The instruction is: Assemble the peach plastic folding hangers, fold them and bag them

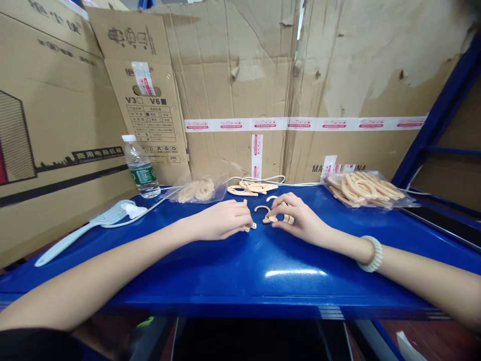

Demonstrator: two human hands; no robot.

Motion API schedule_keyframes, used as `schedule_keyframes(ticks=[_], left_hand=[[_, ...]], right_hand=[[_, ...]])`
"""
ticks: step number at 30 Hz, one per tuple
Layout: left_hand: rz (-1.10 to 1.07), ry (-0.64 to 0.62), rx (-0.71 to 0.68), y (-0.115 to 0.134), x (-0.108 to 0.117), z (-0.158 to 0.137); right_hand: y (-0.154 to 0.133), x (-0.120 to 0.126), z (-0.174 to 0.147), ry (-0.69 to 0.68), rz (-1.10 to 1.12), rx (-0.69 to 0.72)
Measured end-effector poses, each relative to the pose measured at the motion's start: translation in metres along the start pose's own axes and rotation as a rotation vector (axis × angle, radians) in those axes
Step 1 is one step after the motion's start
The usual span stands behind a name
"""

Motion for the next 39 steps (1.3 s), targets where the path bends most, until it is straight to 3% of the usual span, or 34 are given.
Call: schedule_keyframes(ticks=[8, 14, 19, 24, 31, 39], left_hand=[[-0.065, -0.011, 0.091, -0.01, -0.012, -0.005], [-0.066, 0.094, 0.155, -0.01, -0.005, -0.004], [-0.041, 0.208, 0.194, -0.008, -0.006, -0.004], [-0.019, 0.208, 0.228, -0.01, -0.016, -0.006], [-0.024, 0.234, 0.245, -0.011, -0.016, -0.007], [-0.06, 0.238, 0.254, -0.011, -0.017, -0.006]], right_hand=[[0.016, -0.024, 0.001, -0.087, -0.075, -0.099], [0.026, 0.009, 0.004, -0.08, 0.03, -0.147], [0.048, 0.033, -0.005, -0.315, 0.01, -0.18], [0.063, 0.024, -0.019, -0.487, -0.021, -0.197], [0.078, 0.02, -0.022, -0.509, -0.034, -0.224], [0.12, 0.04, -0.022, -0.491, -0.172, -0.302]])
Point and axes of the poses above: each hand's wrist, its own z-axis towards the middle knuckle, its own x-axis out of the back of the hand, y = z × x, the point moved 8 cm from there along z, towards the middle knuckle, and after that the axes turned 11 degrees about y, right-handed, at the moved point
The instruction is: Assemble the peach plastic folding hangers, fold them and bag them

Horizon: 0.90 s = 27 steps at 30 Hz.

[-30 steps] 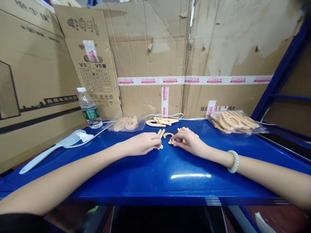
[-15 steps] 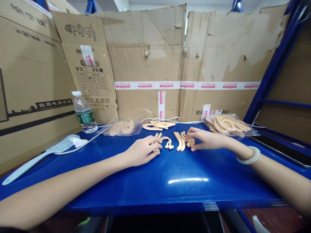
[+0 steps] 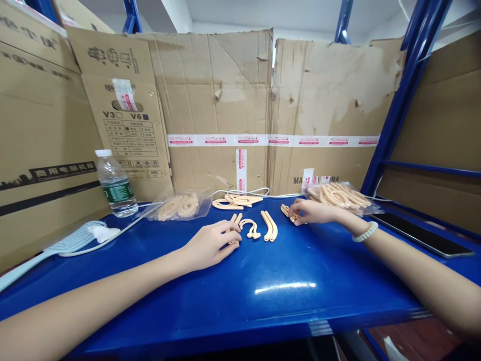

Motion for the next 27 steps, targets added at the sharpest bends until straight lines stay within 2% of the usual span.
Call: schedule_keyframes(ticks=[2, 4, 7, 9, 11, 13, 18, 20, 22, 24, 27], left_hand=[[-0.003, -0.003, -0.001, 0.0, 0.0, 0.0], [-0.009, -0.004, 0.002, 0.0, -0.001, 0.0], [-0.012, -0.003, 0.009, -0.001, -0.001, 0.0], [-0.013, -0.006, 0.016, -0.002, -0.002, 0.001], [-0.018, -0.01, 0.022, -0.002, -0.002, 0.001], [-0.023, -0.01, 0.026, -0.001, -0.002, 0.002], [-0.036, 0.015, 0.028, -0.002, -0.001, 0.001], [-0.048, 0.033, 0.044, -0.005, -0.001, 0.001], [-0.055, 0.051, 0.064, -0.008, -0.002, 0.0], [-0.058, 0.065, 0.082, -0.011, -0.003, 0.0], [-0.065, 0.08, 0.095, -0.013, -0.003, 0.0]], right_hand=[[-0.002, 0.006, -0.001, 0.029, -0.01, 0.005], [-0.015, 0.014, -0.002, 0.119, -0.027, 0.025], [-0.057, 0.018, -0.005, 0.258, 0.002, 0.136], [-0.089, 0.007, -0.007, 0.226, 0.063, 0.251], [-0.109, -0.006, -0.008, 0.173, 0.098, 0.322], [-0.112, -0.014, -0.007, 0.157, 0.108, 0.342], [-0.075, -0.016, 0.004, 0.201, 0.034, 0.232], [-0.071, -0.014, 0.004, 0.239, -0.002, 0.21], [-0.081, -0.011, 0.002, 0.302, -0.033, 0.227], [-0.105, -0.012, -0.004, 0.319, -0.025, 0.315], [-0.144, -0.022, -0.014, 0.207, 0.053, 0.493]])
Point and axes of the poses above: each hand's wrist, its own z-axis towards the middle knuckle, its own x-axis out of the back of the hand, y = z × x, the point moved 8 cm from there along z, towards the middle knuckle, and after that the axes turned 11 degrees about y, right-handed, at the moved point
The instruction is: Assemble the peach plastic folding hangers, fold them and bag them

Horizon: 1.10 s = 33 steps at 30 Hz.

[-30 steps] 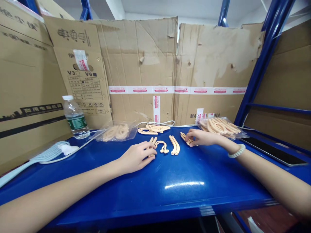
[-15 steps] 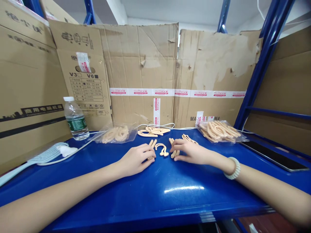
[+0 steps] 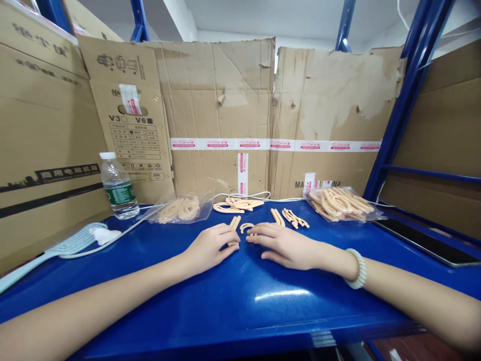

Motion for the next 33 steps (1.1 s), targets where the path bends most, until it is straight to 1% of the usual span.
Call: schedule_keyframes(ticks=[1, 3, 7, 9, 11, 14, 17, 19, 21, 24, 26, 29, 31, 33], left_hand=[[-0.003, 0.003, 0.001, 0.0, 0.0, 0.0], [-0.011, 0.01, -0.003, 0.001, 0.001, 0.0], [-0.02, 0.013, -0.019, 0.002, 0.0, 0.001], [-0.02, 0.017, -0.013, 0.0, 0.0, 0.002], [-0.023, 0.019, 0.002, -0.003, -0.001, 0.003], [-0.023, 0.011, 0.02, -0.006, -0.003, 0.004], [-0.027, 0.006, 0.032, -0.008, -0.003, 0.003], [-0.033, 0.007, 0.035, -0.008, -0.003, 0.002], [-0.029, 0.018, 0.039, -0.007, -0.002, 0.001], [-0.002, 0.037, 0.049, -0.006, 0.002, 0.0], [0.01, 0.037, 0.045, -0.004, 0.003, 0.0], [0.012, 0.028, 0.027, -0.001, 0.003, 0.0], [0.008, 0.025, 0.018, 0.0, 0.003, 0.0], [0.003, 0.022, 0.013, 0.001, 0.003, 0.0]], right_hand=[[-0.007, -0.003, 0.001, -0.029, 0.035, 0.023], [-0.007, -0.007, 0.0, -0.056, 0.075, 0.008], [0.014, -0.01, -0.005, -0.054, 0.069, -0.091], [0.02, -0.01, -0.006, -0.046, 0.054, -0.111], [0.022, -0.008, -0.005, -0.02, 0.039, -0.111], [0.032, 0.003, -0.003, 0.075, 0.008, -0.153], [0.063, 0.013, -0.001, 0.14, -0.062, -0.29], [0.093, 0.015, 0.003, 0.131, -0.12, -0.395], [0.118, 0.014, 0.013, 0.1, -0.148, -0.436], [0.147, 0.005, 0.036, 0.039, -0.157, -0.437], [0.161, -0.005, 0.05, -0.013, -0.149, -0.444], [0.174, -0.021, 0.065, -0.079, -0.125, -0.465], [0.179, -0.029, 0.07, -0.088, -0.107, -0.484], [0.182, -0.032, 0.072, -0.068, -0.086, -0.509]])
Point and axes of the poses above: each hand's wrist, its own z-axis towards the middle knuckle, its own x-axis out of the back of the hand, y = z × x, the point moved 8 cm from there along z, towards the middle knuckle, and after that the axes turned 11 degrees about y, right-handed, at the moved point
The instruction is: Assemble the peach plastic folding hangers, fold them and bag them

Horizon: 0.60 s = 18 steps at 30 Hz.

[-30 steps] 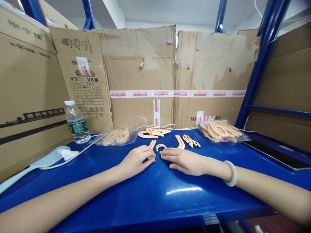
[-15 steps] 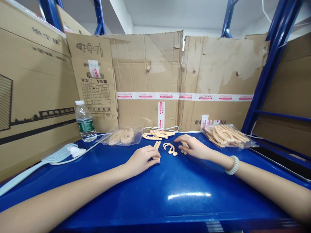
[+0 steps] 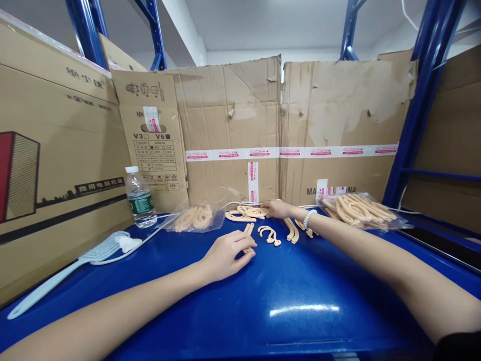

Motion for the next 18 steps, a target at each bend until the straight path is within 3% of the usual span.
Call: schedule_keyframes(ticks=[5, 10, 14, 15, 18], left_hand=[[-0.003, 0.02, -0.008, 0.002, 0.002, 0.001], [-0.08, 0.102, -0.012, 0.004, 0.01, 0.003], [-0.186, 0.318, 0.074, 0.008, 0.034, 0.007], [-0.205, 0.356, 0.122, 0.008, 0.039, 0.008], [-0.283, 0.383, 0.28, 0.011, 0.044, 0.008]], right_hand=[[0.006, 0.011, -0.004, 0.123, 0.099, -0.096], [0.003, 0.049, -0.031, 0.287, 0.25, -0.186], [-0.023, 0.079, -0.07, 0.315, 0.433, -0.187], [-0.032, 0.083, -0.08, 0.313, 0.595, -0.194], [-0.066, 0.082, -0.11, 0.242, 0.879, -0.164]])
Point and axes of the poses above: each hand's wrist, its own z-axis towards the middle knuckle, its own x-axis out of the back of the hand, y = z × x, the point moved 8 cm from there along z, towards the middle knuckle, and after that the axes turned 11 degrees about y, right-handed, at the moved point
